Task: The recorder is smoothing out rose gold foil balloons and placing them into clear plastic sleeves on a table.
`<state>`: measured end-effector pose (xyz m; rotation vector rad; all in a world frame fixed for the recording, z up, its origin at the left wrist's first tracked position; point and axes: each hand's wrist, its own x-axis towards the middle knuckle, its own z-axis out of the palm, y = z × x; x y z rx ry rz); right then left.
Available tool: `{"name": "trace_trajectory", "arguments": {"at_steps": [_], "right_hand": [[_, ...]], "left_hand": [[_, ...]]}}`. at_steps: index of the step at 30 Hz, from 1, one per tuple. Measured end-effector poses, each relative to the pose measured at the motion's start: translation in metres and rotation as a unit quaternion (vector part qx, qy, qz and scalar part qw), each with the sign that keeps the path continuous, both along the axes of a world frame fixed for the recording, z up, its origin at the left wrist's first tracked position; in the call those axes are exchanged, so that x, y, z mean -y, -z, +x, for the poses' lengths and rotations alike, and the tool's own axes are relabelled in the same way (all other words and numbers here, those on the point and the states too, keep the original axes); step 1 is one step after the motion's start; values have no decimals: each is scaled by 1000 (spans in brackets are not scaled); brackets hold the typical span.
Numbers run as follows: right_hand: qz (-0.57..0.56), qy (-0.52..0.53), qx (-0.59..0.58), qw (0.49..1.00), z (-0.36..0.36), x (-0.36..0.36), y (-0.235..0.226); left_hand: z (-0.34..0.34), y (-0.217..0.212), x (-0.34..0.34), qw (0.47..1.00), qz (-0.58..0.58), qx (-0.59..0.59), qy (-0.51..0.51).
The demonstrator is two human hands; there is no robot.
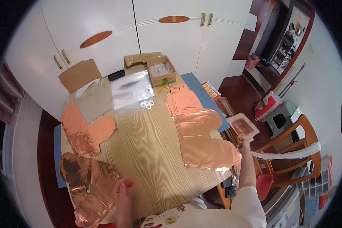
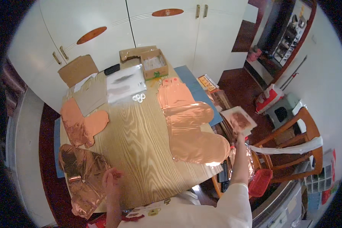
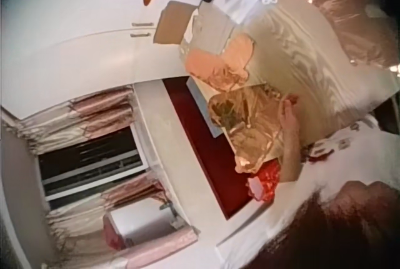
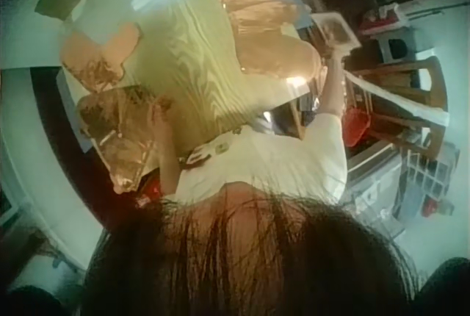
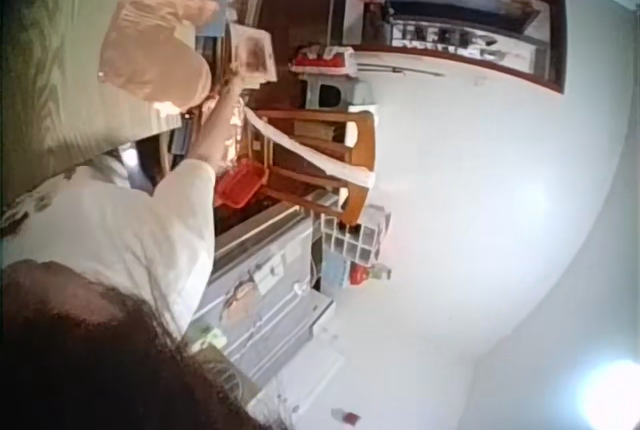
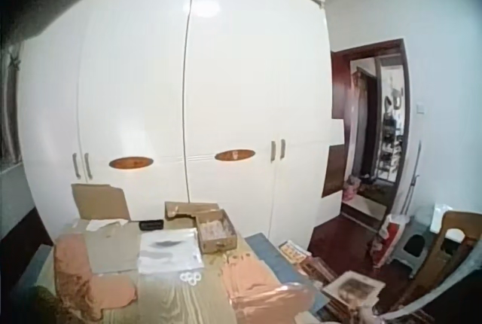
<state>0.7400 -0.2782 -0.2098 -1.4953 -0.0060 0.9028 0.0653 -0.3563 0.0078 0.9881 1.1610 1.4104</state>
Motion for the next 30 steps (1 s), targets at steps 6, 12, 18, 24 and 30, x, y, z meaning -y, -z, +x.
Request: {"name": "trace_trajectory", "arguments": {"at_steps": [6, 12, 18, 24, 30], "right_hand": [[-42, -70, 222, 972, 25, 49, 51], [-25, 20, 288, 957, -31, 70, -62], [248, -76, 276, 926, -250, 77, -247], [401, -449, 131, 788, -442, 95, -231], [433, -650, 248, 574, -514, 65, -244]], "left_hand": [[-1, -1, 3, 1000, -15, -18, -4], [10, -15, 1, 991, -82, -85, 56], [54, -13, 0, 951, -63, -156, 261], [68, -14, 19, 944, -18, -63, 324], [-34, -48, 68, 955, -224, -109, 160]]}}
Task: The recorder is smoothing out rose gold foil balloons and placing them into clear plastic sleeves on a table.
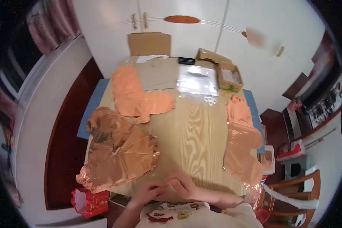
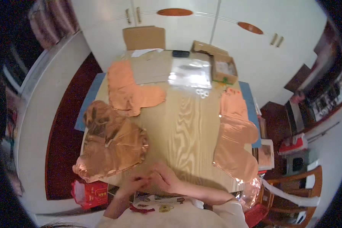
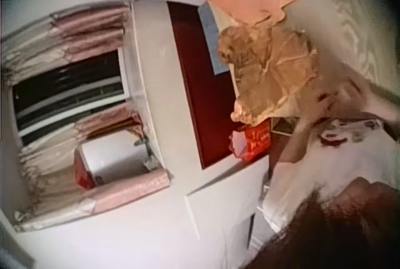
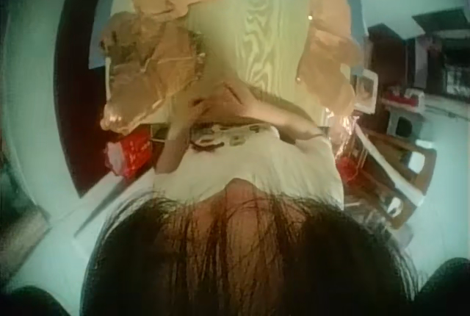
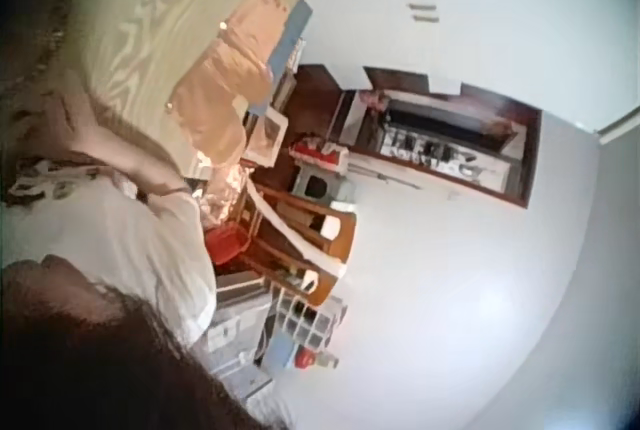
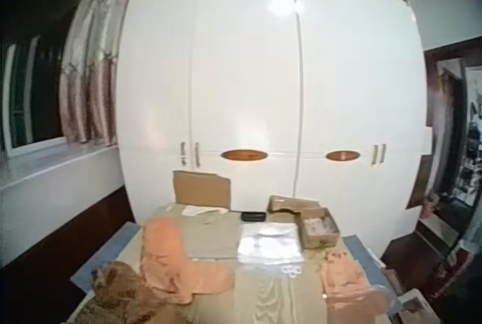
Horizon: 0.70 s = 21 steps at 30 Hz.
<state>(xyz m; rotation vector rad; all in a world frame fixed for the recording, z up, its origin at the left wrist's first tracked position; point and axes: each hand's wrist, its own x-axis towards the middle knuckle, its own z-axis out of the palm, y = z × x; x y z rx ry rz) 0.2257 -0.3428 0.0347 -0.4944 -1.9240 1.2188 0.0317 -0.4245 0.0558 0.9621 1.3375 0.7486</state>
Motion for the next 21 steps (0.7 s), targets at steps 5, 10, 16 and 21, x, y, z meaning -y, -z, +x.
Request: {"name": "trace_trajectory", "arguments": {"at_steps": [5, 10, 16, 21], "right_hand": [[144, -35, 169, 975, -58, -53, 0], [343, 10, 312, 886, -95, -73, 44], [382, 60, 357, 850, -102, -67, 67], [408, 109, 301, 855, -107, -61, 56]], "left_hand": [[-118, 29, 94, 993, 93, -24, 72], [-162, 170, 165, 939, -32, 9, -344], [-189, 282, 170, 815, -23, 141, -561], [-208, 315, 170, 751, 2, 203, -629]]}}
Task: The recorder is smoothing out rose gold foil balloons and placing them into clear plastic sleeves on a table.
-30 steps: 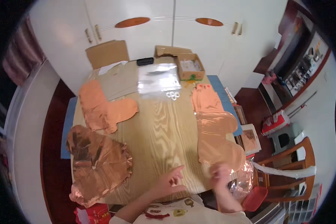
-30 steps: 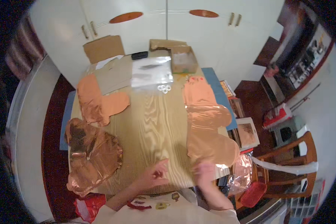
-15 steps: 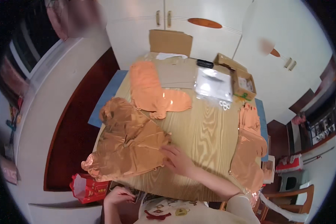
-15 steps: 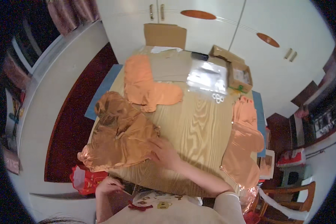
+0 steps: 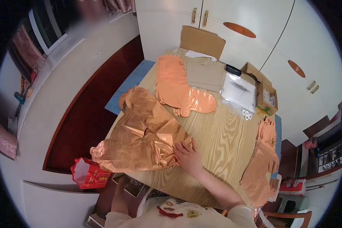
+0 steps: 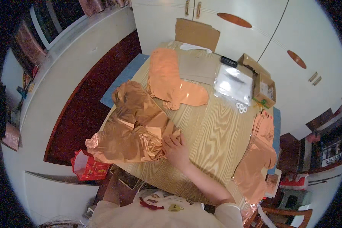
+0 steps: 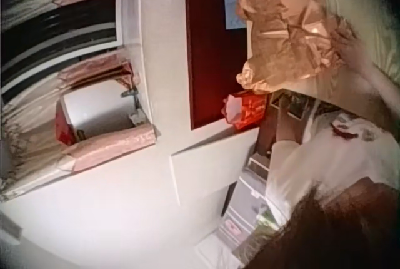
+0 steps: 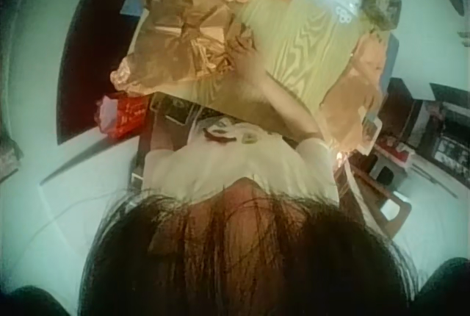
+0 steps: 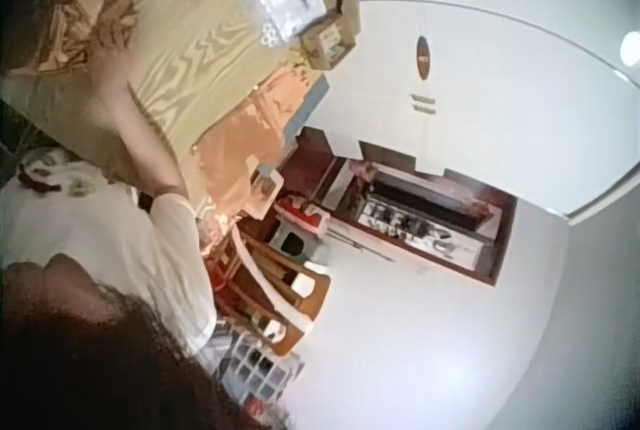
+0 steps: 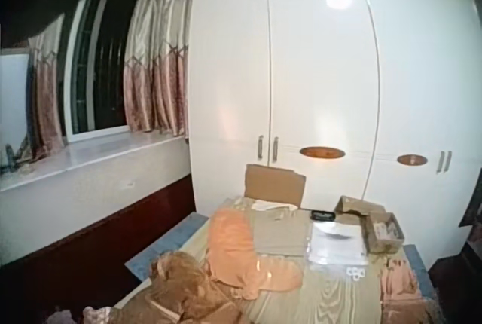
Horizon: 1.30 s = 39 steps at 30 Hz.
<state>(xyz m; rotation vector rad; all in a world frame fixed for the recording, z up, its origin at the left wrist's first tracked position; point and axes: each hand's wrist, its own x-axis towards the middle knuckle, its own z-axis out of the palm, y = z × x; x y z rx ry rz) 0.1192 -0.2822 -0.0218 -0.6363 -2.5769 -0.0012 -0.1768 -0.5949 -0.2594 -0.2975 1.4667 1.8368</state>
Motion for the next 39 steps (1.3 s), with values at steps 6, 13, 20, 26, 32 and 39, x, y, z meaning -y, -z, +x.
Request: {"name": "trace_trajectory", "arguments": {"at_steps": [6, 13, 20, 26, 32, 39], "right_hand": [[-112, -20, -61, 992, 0, -6, -5], [-93, -43, -9, 995, 27, -15, -35], [-10, -214, 73, 974, 51, -50, -37], [-21, -207, 32, 978, 45, -59, -22], [-129, -140, 28, 981, 36, -59, -17], [-55, -145, -33, 987, 29, -40, -45]], "left_hand": [[-30, 17, 26, 994, 47, -21, -95], [-68, -127, 33, 733, -318, -550, -244], [64, -291, -101, 673, -154, -707, 152], [141, -283, -200, 548, -5, -719, 427], [139, -256, -219, 618, -8, -631, 469], [133, -257, -219, 696, -37, -563, 444]]}}
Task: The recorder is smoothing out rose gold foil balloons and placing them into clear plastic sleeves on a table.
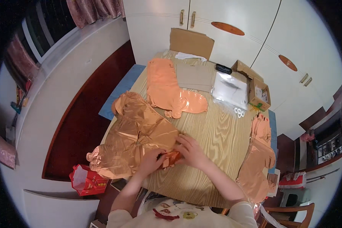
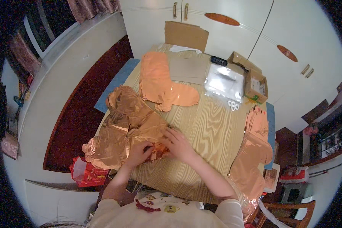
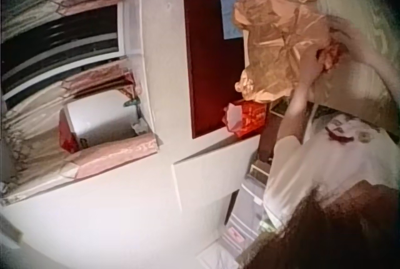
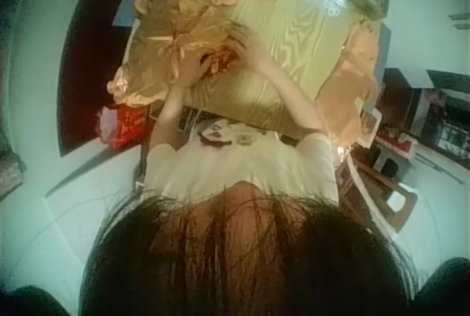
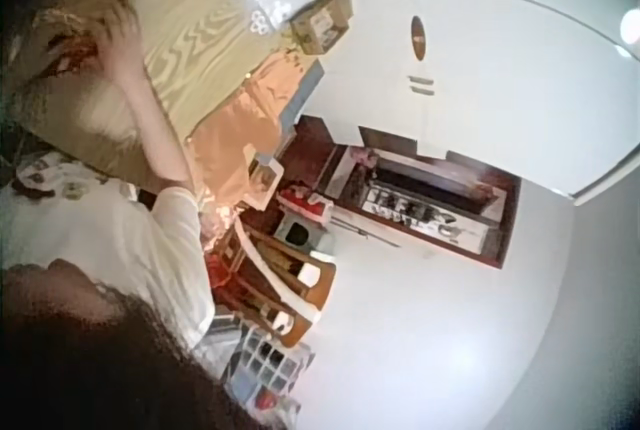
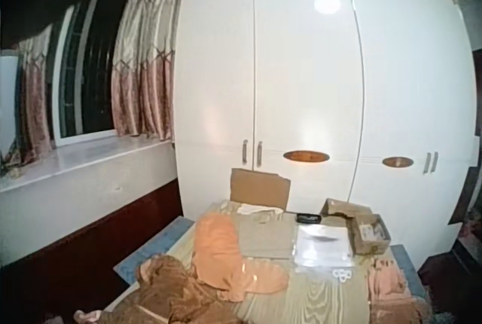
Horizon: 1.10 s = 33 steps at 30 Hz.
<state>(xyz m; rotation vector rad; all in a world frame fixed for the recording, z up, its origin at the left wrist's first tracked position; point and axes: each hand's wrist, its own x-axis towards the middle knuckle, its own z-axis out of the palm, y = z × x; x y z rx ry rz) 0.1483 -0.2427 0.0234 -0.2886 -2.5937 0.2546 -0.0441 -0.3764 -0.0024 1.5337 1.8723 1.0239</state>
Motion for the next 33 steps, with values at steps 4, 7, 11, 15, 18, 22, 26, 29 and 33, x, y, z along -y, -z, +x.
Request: {"name": "trace_trajectory", "arguments": {"at_steps": [4, 7, 11, 15, 18, 22, 26, 29, 33], "right_hand": [[64, -82, 48, 993, 10, 3, 14], [111, -97, 108, 983, 15, 2, 36], [-6, -73, 99, 992, 16, 7, 48], [-29, -79, 105, 991, 17, 7, 42], [-30, -76, 108, 991, 17, 8, 37], [-22, -74, 112, 991, 16, 8, 38], [-35, -57, 83, 994, 19, 10, 45], [-122, -46, -3, 991, 24, 18, 32], [-456, -108, -253, 847, 39, 64, 8]], "left_hand": [[-10, -27, -2, 989, -62, 125, -55], [-49, -16, 1, 980, 75, 107, -150], [-145, -47, 17, 966, 152, 30, -209], [-237, -108, 45, 923, 245, -26, -295], [-230, -181, 63, 885, 273, 59, -373], [-147, -241, 53, 870, 347, 71, -343], [-60, -232, 61, 959, 183, -123, -175], [4, -237, 37, 948, 192, -202, 155], [61, -156, 9, 944, 170, -219, 178]]}}
